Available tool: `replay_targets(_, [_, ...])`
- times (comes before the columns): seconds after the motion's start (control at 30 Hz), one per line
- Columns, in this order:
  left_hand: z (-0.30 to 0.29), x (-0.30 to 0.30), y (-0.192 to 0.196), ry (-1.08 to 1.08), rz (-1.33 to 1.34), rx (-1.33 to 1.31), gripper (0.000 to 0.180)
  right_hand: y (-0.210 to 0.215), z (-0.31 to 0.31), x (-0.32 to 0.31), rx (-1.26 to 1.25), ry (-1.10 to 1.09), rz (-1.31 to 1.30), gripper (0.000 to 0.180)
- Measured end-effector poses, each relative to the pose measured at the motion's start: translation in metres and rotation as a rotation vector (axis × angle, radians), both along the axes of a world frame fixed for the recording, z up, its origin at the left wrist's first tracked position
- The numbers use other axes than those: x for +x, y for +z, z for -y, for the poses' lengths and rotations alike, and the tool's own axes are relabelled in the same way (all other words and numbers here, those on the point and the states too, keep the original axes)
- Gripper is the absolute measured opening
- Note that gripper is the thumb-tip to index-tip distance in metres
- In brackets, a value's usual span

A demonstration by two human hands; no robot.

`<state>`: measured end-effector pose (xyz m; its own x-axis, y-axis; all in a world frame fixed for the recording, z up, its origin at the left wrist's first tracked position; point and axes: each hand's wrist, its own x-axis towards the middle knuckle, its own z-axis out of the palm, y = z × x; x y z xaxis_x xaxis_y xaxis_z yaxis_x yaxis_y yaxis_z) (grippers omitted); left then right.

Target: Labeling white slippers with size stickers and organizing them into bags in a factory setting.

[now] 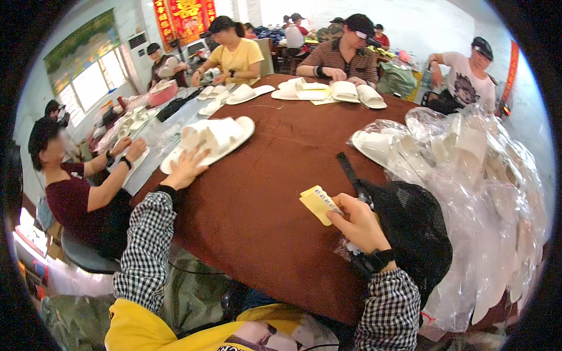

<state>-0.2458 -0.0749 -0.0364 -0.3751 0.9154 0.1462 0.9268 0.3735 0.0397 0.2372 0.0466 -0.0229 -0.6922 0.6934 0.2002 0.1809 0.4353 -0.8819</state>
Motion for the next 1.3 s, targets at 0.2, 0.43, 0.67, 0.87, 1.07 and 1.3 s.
replay_targets(0.2, [-0.046,-0.041,-0.015,0.308,-0.224,0.054,0.061,0.006,0.0,0.004,0.203,-0.048,0.061,0.021])
replay_targets(0.43, [-0.099,0.109,0.011,-0.665,0.284,0.507,0.044,0.012,-0.001,-0.001,0.197,-0.25,-0.115,0.018])
replay_targets(0.67, [-0.089,0.251,0.047,-0.942,0.94,0.324,0.051,0.013,0.002,0.001,0.326,-0.232,-0.061,0.016])
replay_targets(0.87, [-0.079,0.254,0.056,-0.915,1.373,0.223,0.049,0.006,-0.004,0.005,0.389,-0.32,-0.015,0.014])
replay_targets(1.07, [-0.078,0.258,0.044,-0.947,1.019,0.276,0.02,0.008,0.001,0.003,0.507,-0.213,0.065,0.013])
replay_targets(1.3, [-0.081,0.247,0.032,-0.795,0.916,0.278,0.009,0.015,0.011,0.007,0.699,-0.358,0.193,0.028])
